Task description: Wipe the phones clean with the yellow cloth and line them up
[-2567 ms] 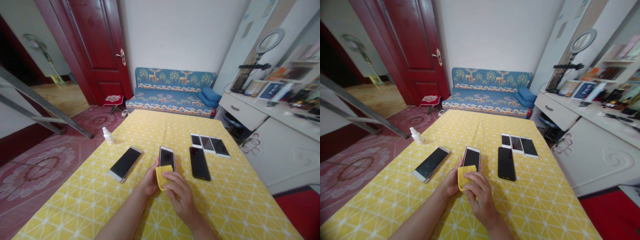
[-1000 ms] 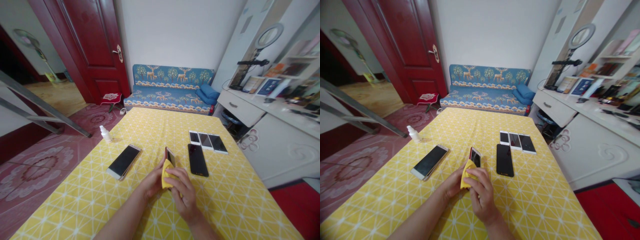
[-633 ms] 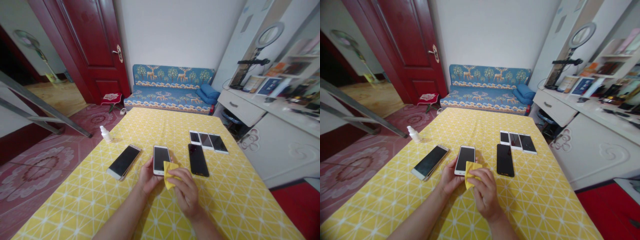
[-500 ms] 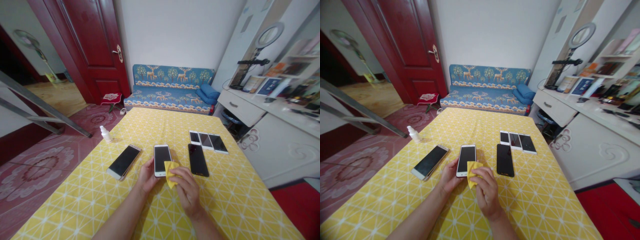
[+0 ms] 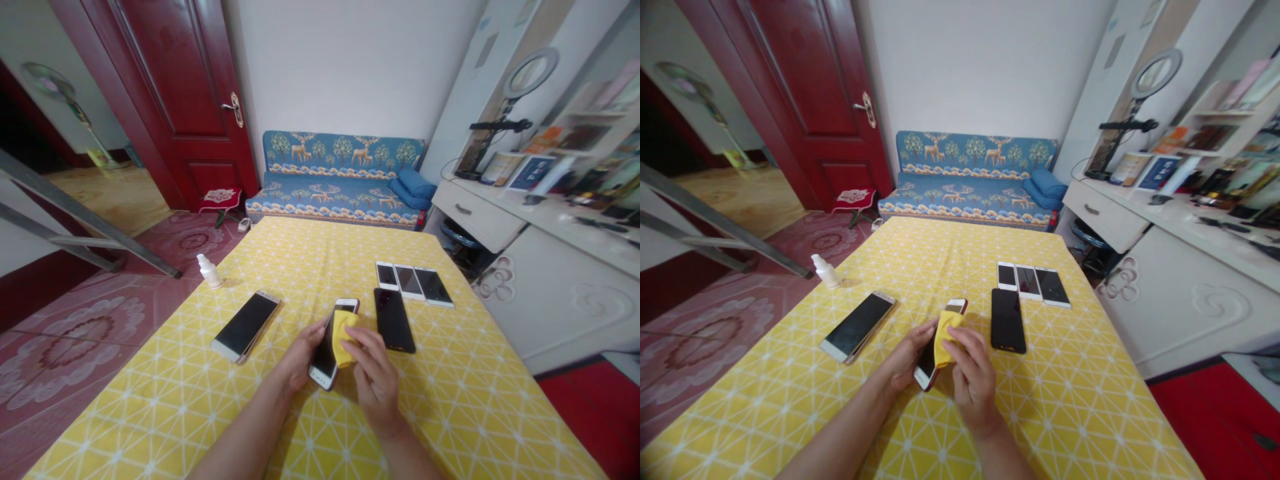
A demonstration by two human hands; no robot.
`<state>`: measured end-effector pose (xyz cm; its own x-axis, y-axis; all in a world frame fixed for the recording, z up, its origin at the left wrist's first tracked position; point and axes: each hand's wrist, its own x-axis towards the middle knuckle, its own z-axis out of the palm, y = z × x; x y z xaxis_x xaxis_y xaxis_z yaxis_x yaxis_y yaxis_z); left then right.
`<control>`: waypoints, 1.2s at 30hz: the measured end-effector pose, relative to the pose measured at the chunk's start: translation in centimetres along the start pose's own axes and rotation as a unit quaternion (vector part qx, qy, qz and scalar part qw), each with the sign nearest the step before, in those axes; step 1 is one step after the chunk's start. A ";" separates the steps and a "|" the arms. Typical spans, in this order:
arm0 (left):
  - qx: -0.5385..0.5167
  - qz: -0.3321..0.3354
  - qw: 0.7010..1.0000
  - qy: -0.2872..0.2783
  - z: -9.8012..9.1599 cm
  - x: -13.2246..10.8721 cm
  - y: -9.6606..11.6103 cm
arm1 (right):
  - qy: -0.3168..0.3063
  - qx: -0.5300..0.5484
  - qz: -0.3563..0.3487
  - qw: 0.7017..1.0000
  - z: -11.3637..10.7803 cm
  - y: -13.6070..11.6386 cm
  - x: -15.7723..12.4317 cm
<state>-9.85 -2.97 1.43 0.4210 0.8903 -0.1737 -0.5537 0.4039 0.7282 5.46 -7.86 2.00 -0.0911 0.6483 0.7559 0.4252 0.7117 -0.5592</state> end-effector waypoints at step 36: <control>-0.138 -0.118 0.971 -0.157 1.4 -1.1 -0.8 | 0.156 0.052 0.336 0.927 0.7 1.1 0.3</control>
<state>-8.88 -4.59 1.91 0.7339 0.6754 -0.0726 -0.5683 0.6690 0.4791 5.24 -6.67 1.34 0.4360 0.8563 0.2770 0.2013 0.2071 -0.9574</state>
